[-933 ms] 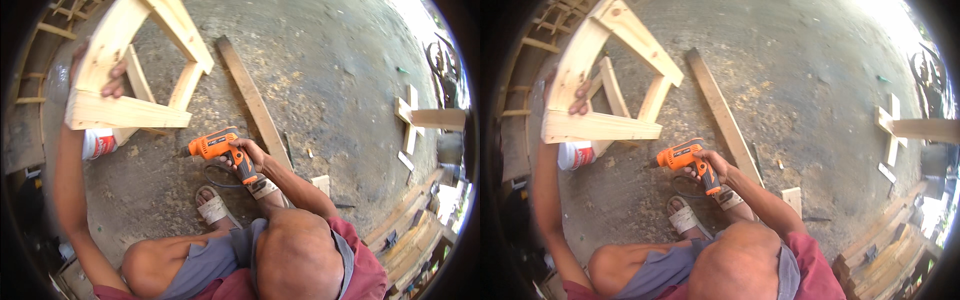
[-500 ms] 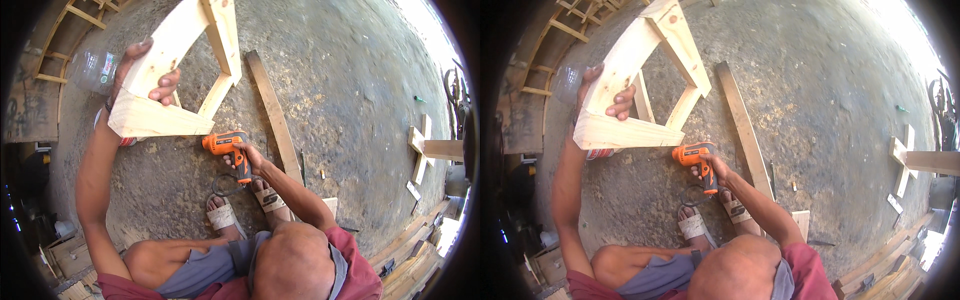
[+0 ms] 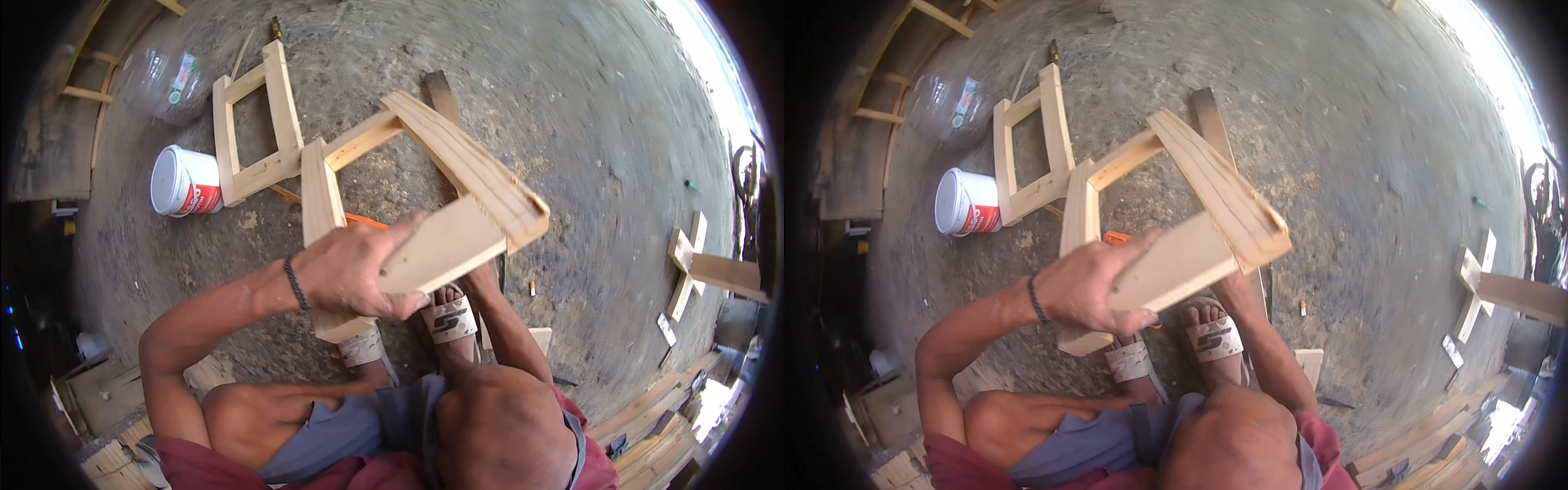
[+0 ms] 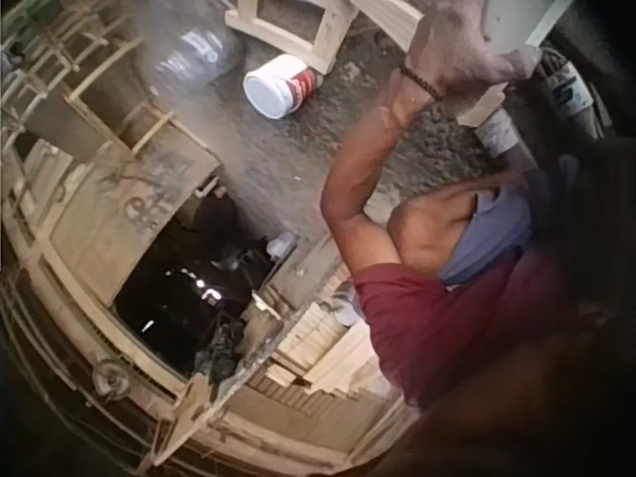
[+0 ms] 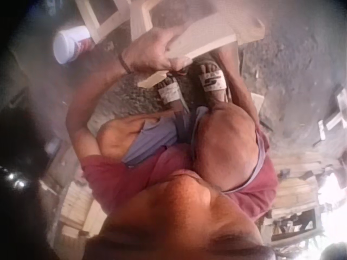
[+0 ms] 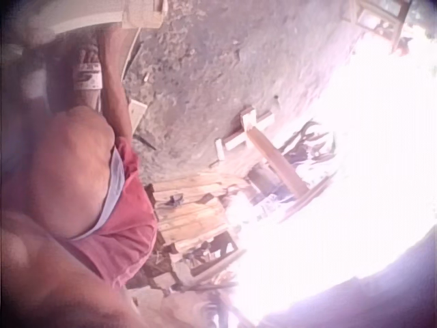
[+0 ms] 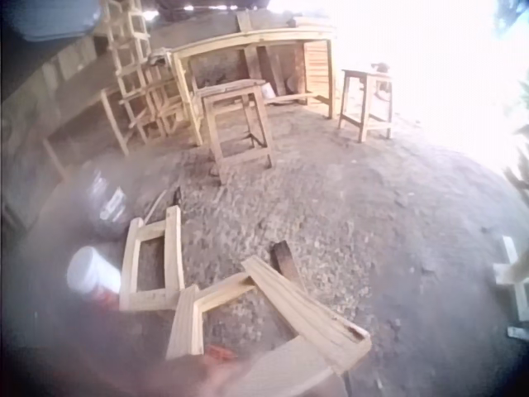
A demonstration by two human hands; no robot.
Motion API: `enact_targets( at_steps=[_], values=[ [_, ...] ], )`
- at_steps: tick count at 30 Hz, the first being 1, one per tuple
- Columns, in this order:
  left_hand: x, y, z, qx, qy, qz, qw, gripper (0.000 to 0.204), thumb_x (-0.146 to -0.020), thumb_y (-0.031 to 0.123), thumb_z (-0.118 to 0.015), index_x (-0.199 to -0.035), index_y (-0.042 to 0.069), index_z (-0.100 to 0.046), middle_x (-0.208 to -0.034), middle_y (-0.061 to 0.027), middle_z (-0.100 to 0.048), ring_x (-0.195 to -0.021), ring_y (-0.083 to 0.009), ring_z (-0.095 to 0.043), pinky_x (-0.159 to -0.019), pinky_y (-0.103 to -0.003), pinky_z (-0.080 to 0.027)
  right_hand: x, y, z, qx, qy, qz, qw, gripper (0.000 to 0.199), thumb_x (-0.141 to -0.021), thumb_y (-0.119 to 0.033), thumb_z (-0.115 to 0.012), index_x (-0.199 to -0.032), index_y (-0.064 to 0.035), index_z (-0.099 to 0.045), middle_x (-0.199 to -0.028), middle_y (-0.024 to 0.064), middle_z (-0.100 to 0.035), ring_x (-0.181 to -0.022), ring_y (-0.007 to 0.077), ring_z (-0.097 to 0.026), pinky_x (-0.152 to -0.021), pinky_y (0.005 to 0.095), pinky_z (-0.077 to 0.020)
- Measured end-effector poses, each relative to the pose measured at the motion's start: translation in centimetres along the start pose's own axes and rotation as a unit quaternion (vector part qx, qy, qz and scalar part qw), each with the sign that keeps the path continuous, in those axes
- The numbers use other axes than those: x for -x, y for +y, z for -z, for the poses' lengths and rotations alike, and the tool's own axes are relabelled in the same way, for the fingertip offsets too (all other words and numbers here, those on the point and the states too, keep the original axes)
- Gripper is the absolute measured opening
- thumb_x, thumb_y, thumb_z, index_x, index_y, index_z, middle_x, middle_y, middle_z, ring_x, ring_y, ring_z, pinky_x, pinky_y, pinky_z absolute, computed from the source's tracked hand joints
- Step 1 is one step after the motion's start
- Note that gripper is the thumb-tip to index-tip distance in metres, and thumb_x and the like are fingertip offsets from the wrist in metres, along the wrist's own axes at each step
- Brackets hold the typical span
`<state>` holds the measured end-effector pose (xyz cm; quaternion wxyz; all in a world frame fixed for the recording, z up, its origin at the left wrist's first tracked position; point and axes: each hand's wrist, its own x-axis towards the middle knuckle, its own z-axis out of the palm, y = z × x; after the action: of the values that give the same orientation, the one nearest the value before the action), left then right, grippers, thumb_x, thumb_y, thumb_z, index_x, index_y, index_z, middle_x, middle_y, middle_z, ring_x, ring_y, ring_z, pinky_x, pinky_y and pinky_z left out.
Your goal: The person measures a wooden frame with a tape, marks it with a pencil, and uses an electric drill to make holes in the wood. They later reach into a plastic container containing nails.
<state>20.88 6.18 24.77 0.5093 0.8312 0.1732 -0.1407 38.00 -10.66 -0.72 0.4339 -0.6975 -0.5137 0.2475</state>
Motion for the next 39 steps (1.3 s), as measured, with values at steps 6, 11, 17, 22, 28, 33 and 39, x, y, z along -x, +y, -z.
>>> enact_targets(
  at_steps=[6,11,17,22,28,33,39],
  values=[
    [0.4,-2.5,-5.1,-0.116,-0.054,0.043,0.991,0.100,-0.081,0.051,-0.072,-0.152,-0.003,-0.026,-0.098,-0.0269,-0.068,-0.085,-0.0435,-0.070,-0.076,-0.047,-0.058,0.8,1.3,0.8,0.081,-0.023,-0.082,0.993,0.043,-0.093,-0.038,-0.067,-0.122,-0.0062,-0.062,-0.107,0.0143,-0.068,-0.103,0.0287,-0.065,-0.088,0.0443,-0.0519],
    [1.8,-6.2,-8.6,-0.136,-0.091,0.066,0.984,0.101,-0.083,0.051,-0.071,-0.155,0.000,-0.023,-0.114,-0.0272,-0.062,-0.099,-0.0416,-0.067,-0.083,-0.048,-0.056,-0.3,1.5,0.4,0.060,-0.066,-0.220,0.971,0.040,-0.096,-0.034,-0.061,-0.127,-0.0089,-0.061,-0.099,0.0160,-0.068,-0.094,0.0323,-0.067,-0.083,0.0452,-0.0533],
    [2.4,-7.6,-9.7,-0.145,-0.123,0.073,0.979,0.101,-0.082,0.050,-0.072,-0.155,0.001,-0.022,-0.115,-0.0298,-0.060,-0.102,-0.0424,-0.066,-0.085,-0.048,-0.056,-1.6,0.6,0.4,0.126,-0.059,-0.188,0.972,0.031,-0.096,-0.032,-0.058,-0.112,-0.0056,-0.063,-0.085,0.0180,-0.068,-0.078,0.0358,-0.069,-0.069,0.0460,-0.0530],
    [2.5,-9.2,-10.8,-0.151,-0.121,0.063,0.979,0.102,-0.082,0.047,-0.073,-0.156,0.001,-0.021,-0.113,-0.0299,-0.059,-0.100,-0.0431,-0.066,-0.083,-0.048,-0.056,-1.9,-0.6,1.0,0.151,-0.025,-0.164,0.975,0.028,-0.095,-0.027,-0.057,-0.111,-0.0039,-0.064,-0.091,0.0229,-0.071,-0.082,0.0389,-0.071,-0.068,0.0466,-0.0535],
    [2.5,-10.0,-11.3,-0.153,-0.125,0.061,0.978,0.102,-0.082,0.044,-0.075,-0.156,0.000,-0.020,-0.114,-0.0305,-0.059,-0.101,-0.0432,-0.067,-0.084,-0.048,-0.057,-3.1,-1.8,3.4,0.079,0.009,-0.256,0.963,0.037,-0.089,-0.012,-0.068,-0.123,0.0015,-0.068,-0.099,0.0172,-0.076,-0.088,0.0227,-0.074,-0.079,0.0340,-0.0567],
    [2.3,-11.6,-12.3,-0.151,-0.142,0.053,0.977,0.103,-0.081,0.042,-0.077,-0.155,-0.001,-0.019,-0.119,-0.0342,-0.058,-0.104,-0.0454,-0.067,-0.087,-0.048,-0.057,-2.9,-0.4,6.1,-0.137,0.070,-0.250,0.956,0.026,-0.093,-0.015,-0.063,-0.113,-0.0008,-0.070,-0.088,0.0045,-0.070,-0.081,0.0098,-0.065,-0.066,0.0266,-0.0493],
    [1.5,-12.3,-12.0,-0.167,-0.172,0.045,0.970,0.089,-0.083,0.040,-0.075,-0.149,0.000,-0.031,-0.111,-0.0299,-0.063,-0.096,-0.0438,-0.069,-0.081,-0.050,-0.058,-3.6,-3.5,7.9,-0.240,0.090,-0.252,0.933,0.009,-0.094,-0.014,-0.063,-0.098,-0.0070,-0.063,-0.088,0.0001,-0.065,-0.082,0.0090,-0.063,-0.070,0.0250,-0.0479]
  ],
)
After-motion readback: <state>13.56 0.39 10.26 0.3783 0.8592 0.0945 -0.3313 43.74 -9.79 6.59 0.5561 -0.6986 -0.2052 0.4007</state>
